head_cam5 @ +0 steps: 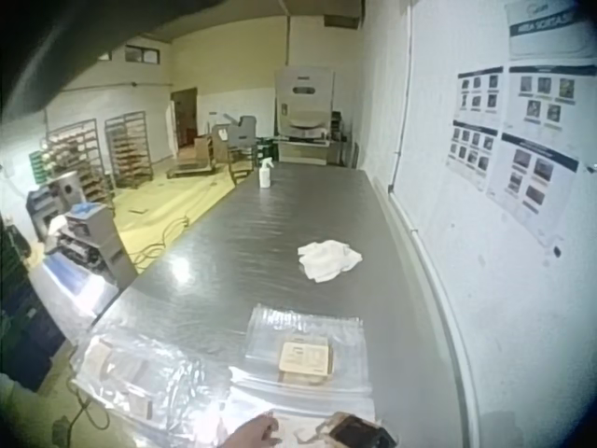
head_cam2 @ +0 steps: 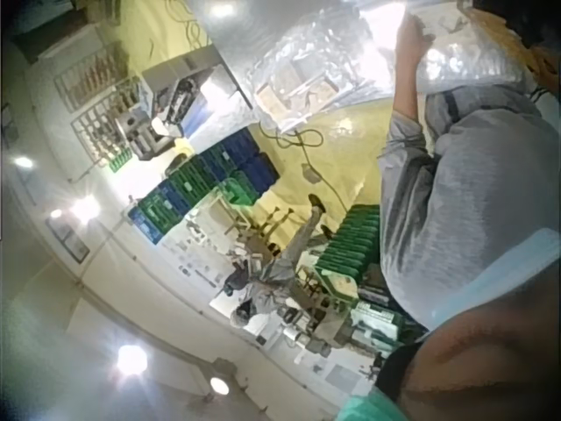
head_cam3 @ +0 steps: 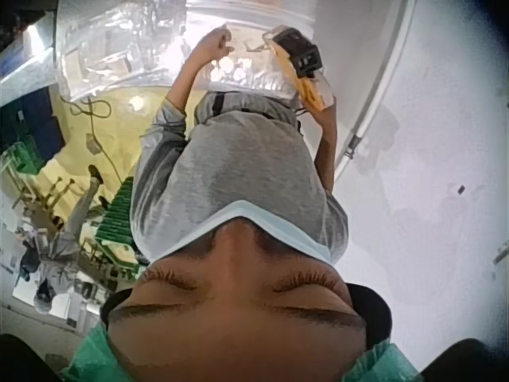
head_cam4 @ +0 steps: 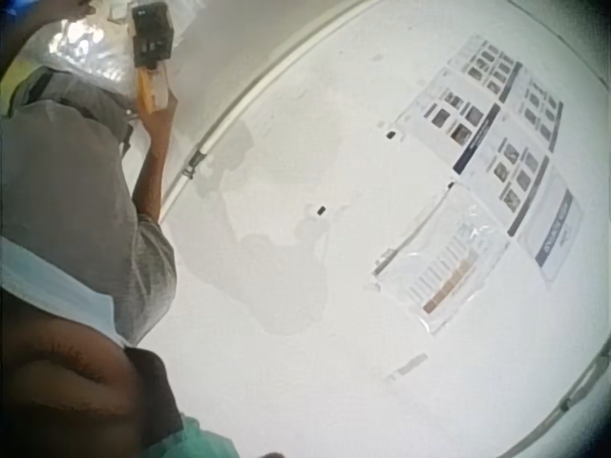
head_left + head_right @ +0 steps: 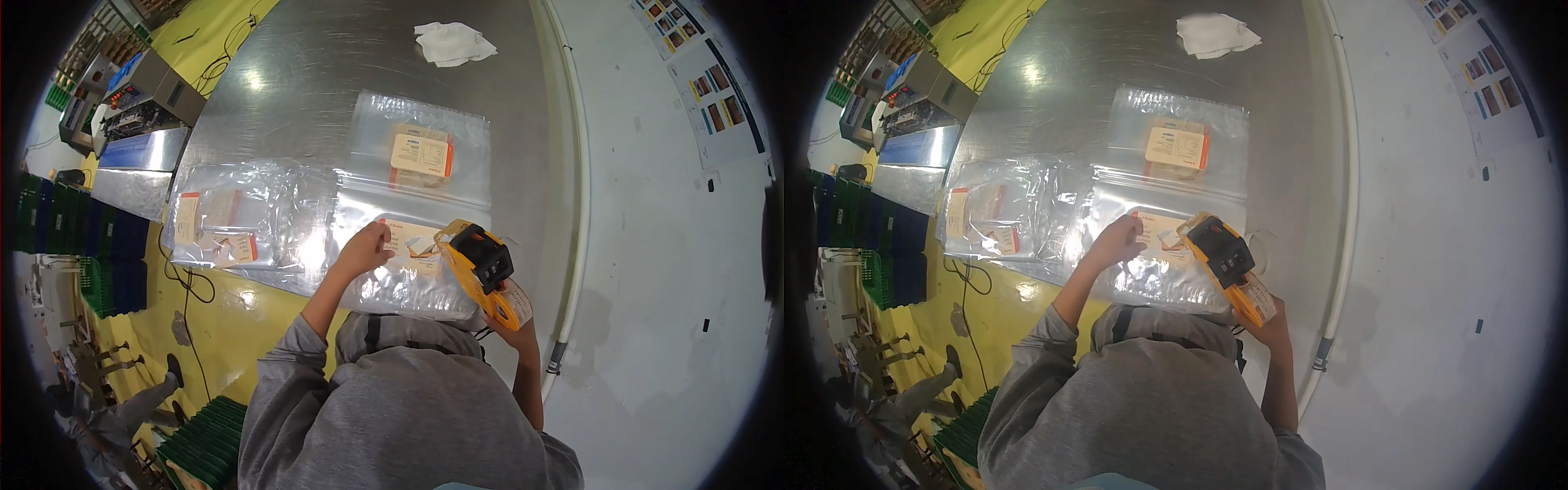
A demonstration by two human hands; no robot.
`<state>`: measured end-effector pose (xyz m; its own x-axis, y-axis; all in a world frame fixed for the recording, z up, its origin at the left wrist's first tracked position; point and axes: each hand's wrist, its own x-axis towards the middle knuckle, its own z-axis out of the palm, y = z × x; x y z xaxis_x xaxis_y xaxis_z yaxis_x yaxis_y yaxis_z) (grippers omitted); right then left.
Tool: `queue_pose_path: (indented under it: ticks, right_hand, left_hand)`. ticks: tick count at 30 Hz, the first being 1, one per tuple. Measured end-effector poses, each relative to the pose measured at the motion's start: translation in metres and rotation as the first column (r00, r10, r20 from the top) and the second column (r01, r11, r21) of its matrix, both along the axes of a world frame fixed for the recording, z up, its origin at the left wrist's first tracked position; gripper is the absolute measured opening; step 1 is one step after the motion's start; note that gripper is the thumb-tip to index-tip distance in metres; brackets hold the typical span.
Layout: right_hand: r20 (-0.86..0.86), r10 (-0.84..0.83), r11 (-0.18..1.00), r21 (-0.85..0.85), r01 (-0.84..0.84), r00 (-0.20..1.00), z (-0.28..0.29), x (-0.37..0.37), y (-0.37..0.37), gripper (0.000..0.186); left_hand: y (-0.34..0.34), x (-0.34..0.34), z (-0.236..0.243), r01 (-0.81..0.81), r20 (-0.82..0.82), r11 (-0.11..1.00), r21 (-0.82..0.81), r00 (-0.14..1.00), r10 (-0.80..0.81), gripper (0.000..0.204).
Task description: The person positions several plastic bags containing cards on a metal table and applies labels to them using a hand-held labeling tool. The person then moves to a different station, picks up a roll of tape, and reloads the labeling tool with it.
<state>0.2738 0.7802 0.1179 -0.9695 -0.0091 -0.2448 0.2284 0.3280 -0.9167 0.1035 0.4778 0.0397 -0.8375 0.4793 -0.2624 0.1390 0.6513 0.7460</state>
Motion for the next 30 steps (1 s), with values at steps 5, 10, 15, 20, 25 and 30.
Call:
queue_pose_path:
  ticks: [5, 10, 15, 20, 25, 30]
  right_hand:
    - [-0.030, -0.033, 0.999, 0.000, 0.033, 0.999, -0.001, 0.002, 0.000, 0.070]
    - [0.020, -0.040, 0.999, -0.032, 0.041, 0.999, -0.010, 0.003, 0.000, 0.069]
    - [-0.210, -0.107, 0.993, 0.020, 0.114, 0.972, 0.020, -0.008, -0.020, 0.047]
    - [0.010, 0.146, 0.900, 0.414, -0.137, 0.989, 0.034, 0.003, 0.001, 0.040]
    - [-0.208, 0.448, 0.740, 0.632, -0.230, 0.869, 0.017, 0.007, 0.017, 0.034]
    - [-0.052, 0.461, 0.860, 0.271, -0.432, 0.886, 0.021, -0.040, 0.010, 0.037]
  left_hand:
    - [-0.040, 0.025, 0.007, 0.242, -0.279, 0.970, 0.008, 0.932, -0.230, 0.040]
    - [-0.052, 0.030, -0.020, 0.285, -0.336, 0.958, -0.030, 0.900, -0.279, 0.017]
    - [-0.044, 0.015, -0.002, 0.378, -0.298, 0.925, -0.041, 0.879, -0.373, 0.009]
    - [-0.023, -0.039, 0.062, 0.450, -0.228, 0.863, -0.230, 0.837, -0.498, 0.010]
    - [0.001, -0.058, 0.146, -0.192, -0.777, 0.789, 0.583, 0.151, 0.611, 0.019]
    - [-0.057, 0.007, 0.041, 0.311, -0.480, 0.950, -0.030, 0.829, -0.286, 0.050]
